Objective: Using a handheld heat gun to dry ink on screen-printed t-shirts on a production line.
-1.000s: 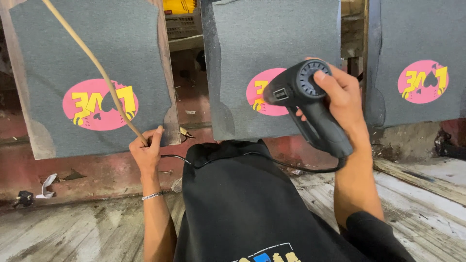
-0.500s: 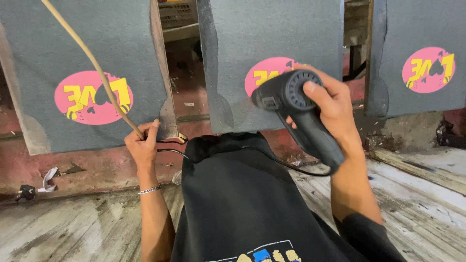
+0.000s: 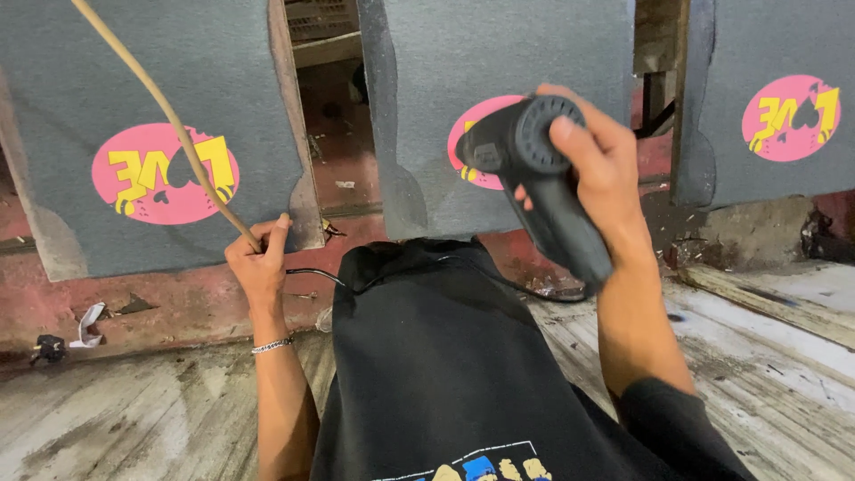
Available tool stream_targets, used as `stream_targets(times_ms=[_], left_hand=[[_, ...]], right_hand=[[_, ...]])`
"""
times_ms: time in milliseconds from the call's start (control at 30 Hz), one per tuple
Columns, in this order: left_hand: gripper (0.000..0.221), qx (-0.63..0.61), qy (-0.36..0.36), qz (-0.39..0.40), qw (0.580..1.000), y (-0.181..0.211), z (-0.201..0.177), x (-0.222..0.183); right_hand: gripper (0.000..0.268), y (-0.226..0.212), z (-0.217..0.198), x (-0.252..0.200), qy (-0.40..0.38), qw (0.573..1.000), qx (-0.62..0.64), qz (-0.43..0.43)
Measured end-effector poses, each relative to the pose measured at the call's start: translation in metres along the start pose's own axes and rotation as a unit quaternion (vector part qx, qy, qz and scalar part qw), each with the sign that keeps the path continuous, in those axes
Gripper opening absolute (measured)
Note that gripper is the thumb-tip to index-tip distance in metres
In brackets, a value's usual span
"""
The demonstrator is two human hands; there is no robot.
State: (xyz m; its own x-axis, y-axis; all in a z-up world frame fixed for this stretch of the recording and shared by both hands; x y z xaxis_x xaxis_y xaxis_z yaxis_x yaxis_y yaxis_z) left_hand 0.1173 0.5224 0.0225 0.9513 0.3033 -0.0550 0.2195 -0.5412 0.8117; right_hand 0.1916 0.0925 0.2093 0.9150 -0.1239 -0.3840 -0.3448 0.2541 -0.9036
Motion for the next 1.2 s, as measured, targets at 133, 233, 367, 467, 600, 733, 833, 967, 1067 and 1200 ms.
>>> stream_targets(times_ms=[133,233,367,467,600,733,833,967,1067,1200], left_hand=[[0.025,0.005,0.003,0.004,1.0,-0.006,0.0,-0.001],[0.026,0.013,0.002,0.007,1.0,-0.007,0.001,0.0],[0.026,-0.003,0.009,0.006,1.0,-0.003,0.0,0.0],[0.025,0.005,0.002,0.004,1.0,-0.009,-0.001,0.0],[0.022,0.02,0.0,0.009,1.0,-0.008,-0.002,0.0],[0.024,0.014,0.003,0.016,1.0,-0.009,0.0,0.001],[0.027,0.005,0.002,0.004,1.0,-0.012,-0.001,-0.002],[0.037,-0.006,-0.007,0.009,1.0,-0.009,-0.001,-0.001],[0.027,-0.002,-0.004,0.003,1.0,-0.004,-0.001,0.0],[0.021,0.014,0.0,-0.019,1.0,-0.015,-0.001,0.001]], right_hand=[[0.051,-0.015,-0.016,0.017,0.007,0.998,-0.018,-0.055],[0.049,-0.02,-0.025,0.013,0.028,0.997,-0.046,-0.06],[0.051,-0.013,-0.022,0.009,0.0,1.0,0.0,-0.012],[0.046,-0.014,-0.032,0.016,0.038,0.999,-0.016,-0.024],[0.037,-0.025,-0.048,0.015,0.067,0.995,-0.062,-0.051],[0.05,-0.019,-0.041,0.001,0.046,0.998,-0.032,-0.008],[0.058,-0.011,-0.04,0.007,0.029,0.999,-0.018,-0.004],[0.036,-0.024,-0.059,0.012,0.076,0.995,-0.036,-0.059],[0.038,-0.032,-0.061,-0.002,0.061,0.994,-0.07,-0.052],[0.055,-0.018,-0.065,-0.009,0.057,0.998,-0.024,-0.011]])
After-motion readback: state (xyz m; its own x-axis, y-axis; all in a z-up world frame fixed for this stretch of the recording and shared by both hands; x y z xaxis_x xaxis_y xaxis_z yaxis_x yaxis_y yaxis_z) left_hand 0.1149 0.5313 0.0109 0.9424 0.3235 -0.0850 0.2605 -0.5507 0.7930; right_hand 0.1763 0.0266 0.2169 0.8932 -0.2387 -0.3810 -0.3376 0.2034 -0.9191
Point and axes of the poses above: each hand's wrist, its own x-axis towards the middle knuckle, its own z-axis out of the palm, y = z × x, the point moved 10 cm from there along x, towards the middle knuckle, and after that the axes turned 11 degrees about x, right-handed, at the moved point
